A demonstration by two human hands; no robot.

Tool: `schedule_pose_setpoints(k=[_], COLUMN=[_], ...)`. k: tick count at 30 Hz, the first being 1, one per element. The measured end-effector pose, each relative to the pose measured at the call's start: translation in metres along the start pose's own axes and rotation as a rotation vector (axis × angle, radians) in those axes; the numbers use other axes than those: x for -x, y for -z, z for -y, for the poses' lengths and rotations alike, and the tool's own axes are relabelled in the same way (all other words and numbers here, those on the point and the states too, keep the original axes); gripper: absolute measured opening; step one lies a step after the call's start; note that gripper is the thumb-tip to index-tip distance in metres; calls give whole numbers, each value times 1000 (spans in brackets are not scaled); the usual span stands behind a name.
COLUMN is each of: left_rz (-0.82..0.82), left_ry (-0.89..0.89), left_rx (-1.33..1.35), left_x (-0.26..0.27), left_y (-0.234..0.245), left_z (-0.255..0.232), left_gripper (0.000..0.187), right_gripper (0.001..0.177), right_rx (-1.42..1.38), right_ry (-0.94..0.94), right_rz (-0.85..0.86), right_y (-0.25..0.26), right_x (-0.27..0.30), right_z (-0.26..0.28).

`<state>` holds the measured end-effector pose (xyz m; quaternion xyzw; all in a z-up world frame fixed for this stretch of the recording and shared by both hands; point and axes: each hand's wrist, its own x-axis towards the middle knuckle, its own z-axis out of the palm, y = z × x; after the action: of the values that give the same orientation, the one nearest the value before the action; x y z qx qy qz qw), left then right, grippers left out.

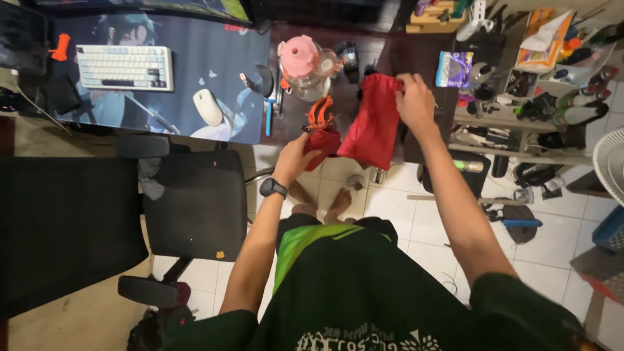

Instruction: The person gathers orange cords from a red drawstring bag, untangles them, and coils them by hand. They place the coiled cords back into the bag and repeat the process with additional cords, organizing them on the floor and desk.

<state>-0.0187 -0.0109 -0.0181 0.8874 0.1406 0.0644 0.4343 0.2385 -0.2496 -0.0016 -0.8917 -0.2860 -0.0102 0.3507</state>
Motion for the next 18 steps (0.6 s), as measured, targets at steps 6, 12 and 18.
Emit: schedule_pose_setpoints(k=[6,12,18], left_rz=[116,85,-89], left_ry=[54,19,-115], left_rx=[-90,-1,156], left_x=[-23,-48,-94], left_y=[-5,-47,-116], left_z=[47,51,76], left_gripper=[44,56,65], right_gripper=[32,11,16], right_rx=[305,198,-186], right_ry=[-39,20,85], right_rz=[214,240,241], right_y=[-34,2,117], right_x=[-34,0,71], right_z=[-45,-46,69])
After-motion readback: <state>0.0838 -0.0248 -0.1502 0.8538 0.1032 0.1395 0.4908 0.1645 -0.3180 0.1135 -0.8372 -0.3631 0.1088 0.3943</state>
